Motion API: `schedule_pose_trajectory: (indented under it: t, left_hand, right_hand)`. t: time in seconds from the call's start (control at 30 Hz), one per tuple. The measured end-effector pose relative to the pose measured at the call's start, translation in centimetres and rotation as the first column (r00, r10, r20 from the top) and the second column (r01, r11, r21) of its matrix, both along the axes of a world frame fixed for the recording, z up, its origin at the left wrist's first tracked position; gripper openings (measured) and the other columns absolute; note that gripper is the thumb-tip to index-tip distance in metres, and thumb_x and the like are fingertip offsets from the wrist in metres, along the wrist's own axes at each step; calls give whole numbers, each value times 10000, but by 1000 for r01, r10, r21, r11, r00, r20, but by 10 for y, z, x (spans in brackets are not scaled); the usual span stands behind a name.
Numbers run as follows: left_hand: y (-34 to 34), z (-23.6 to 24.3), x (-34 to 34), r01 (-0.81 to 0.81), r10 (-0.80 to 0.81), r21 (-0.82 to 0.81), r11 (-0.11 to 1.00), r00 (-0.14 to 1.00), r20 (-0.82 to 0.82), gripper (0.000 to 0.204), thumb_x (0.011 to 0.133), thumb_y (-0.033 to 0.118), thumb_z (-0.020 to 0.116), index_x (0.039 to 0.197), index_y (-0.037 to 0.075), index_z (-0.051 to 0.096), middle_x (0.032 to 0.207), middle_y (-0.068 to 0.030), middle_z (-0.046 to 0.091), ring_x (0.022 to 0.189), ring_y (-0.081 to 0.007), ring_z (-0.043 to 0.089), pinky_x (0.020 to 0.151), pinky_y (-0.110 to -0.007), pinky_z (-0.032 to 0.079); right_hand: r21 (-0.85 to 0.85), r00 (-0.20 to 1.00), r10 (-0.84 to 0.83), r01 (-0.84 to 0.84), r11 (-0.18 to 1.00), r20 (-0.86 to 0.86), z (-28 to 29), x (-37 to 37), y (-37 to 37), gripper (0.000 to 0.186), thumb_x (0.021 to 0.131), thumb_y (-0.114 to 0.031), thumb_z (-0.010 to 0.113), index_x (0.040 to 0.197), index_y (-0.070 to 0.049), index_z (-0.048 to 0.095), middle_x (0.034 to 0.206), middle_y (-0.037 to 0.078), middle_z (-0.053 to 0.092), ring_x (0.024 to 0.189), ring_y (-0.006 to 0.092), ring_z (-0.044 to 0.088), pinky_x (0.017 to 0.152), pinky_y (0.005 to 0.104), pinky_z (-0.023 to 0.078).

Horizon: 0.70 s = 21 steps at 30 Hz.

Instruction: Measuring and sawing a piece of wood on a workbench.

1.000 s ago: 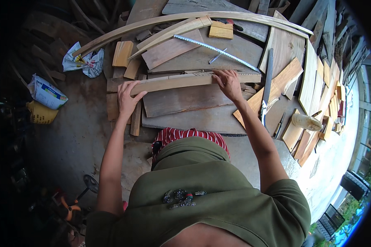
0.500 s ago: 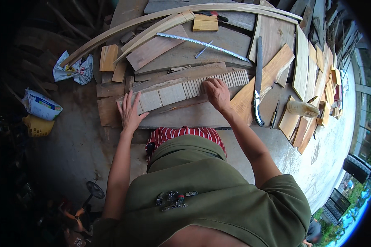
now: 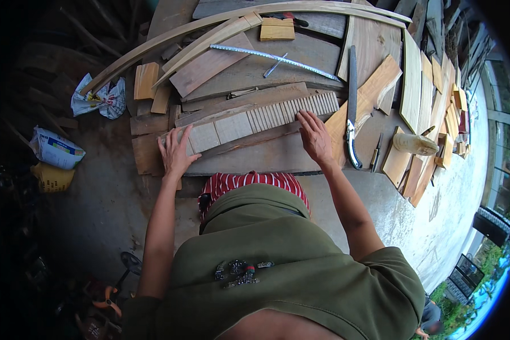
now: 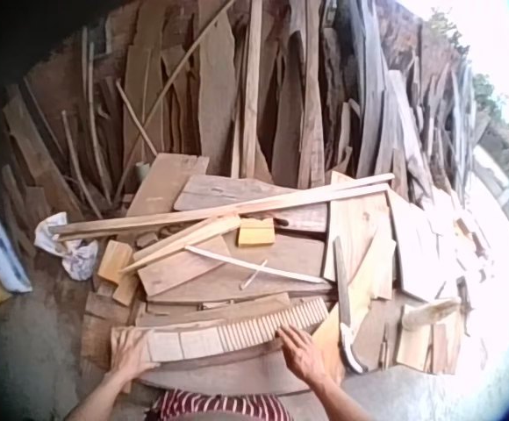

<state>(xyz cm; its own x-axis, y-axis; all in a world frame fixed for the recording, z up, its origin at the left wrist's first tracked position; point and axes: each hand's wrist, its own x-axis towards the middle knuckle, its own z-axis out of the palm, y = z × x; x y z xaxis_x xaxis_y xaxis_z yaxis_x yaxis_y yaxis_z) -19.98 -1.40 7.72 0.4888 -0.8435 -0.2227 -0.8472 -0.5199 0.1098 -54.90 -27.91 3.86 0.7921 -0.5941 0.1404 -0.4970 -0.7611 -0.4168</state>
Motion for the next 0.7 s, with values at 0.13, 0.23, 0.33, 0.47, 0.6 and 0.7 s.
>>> schedule_pose_trajectory:
  t: [0.13,0.23,0.33,0.47,0.6,0.7]
  left_hand:
    - [1,-1,0,-6,6,3,1000,1000,0,1084,586,373,929,1521,307,383,1439,-55,436,1391,-291,379,1178,-638,174]
    - [-2,-2,0,-2,2,-23,1000,1000,1,1082,581,369,931,1515,303,390,1433,-56,439,1385,-293,385,1181,-638,171]
    - [-2,-1,2,-13,13,-8,1000,1000,-16,1079,575,371,933,1508,300,396,1429,-59,440,1384,-295,383,1184,-636,165]
    - [-5,-5,6,-12,12,3,1000,999,-48,1140,552,391,943,1523,320,350,1435,-64,416,1395,-298,360,1188,-635,135]
    - [2,-17,6,1,-1,-14,1000,999,-51,1170,566,470,923,1545,315,303,1470,-79,360,1426,-310,297,1183,-663,63]
    - [3,-16,5,1,0,18,1000,999,-41,1181,577,510,907,1557,314,275,1486,-78,339,1437,-313,275,1181,-670,47]
  right_hand:
    - [-33,999,-36,36,999,12,3,3,0,391,939,-116,552,1326,-69,579,1379,94,581,1313,296,496,1081,425,384]
    - [-43,996,-78,80,996,50,6,13,-5,316,913,-102,564,1223,-86,623,1276,67,632,1226,286,546,1031,416,400]
    - [-84,991,-109,116,990,76,11,28,-15,190,890,-105,581,1059,-125,664,1054,33,671,1040,268,600,967,408,407]
    - [-116,980,-191,197,973,62,5,51,-41,146,895,-136,607,1015,-147,689,921,75,641,922,288,596,905,395,430]
    - [36,981,-191,189,981,46,-9,90,-76,234,888,-131,634,1118,-127,678,987,99,637,963,323,589,865,410,475]
    - [13,967,-210,210,978,147,-28,122,-103,362,884,-144,640,1246,-142,631,1113,115,623,1072,341,573,936,427,469]
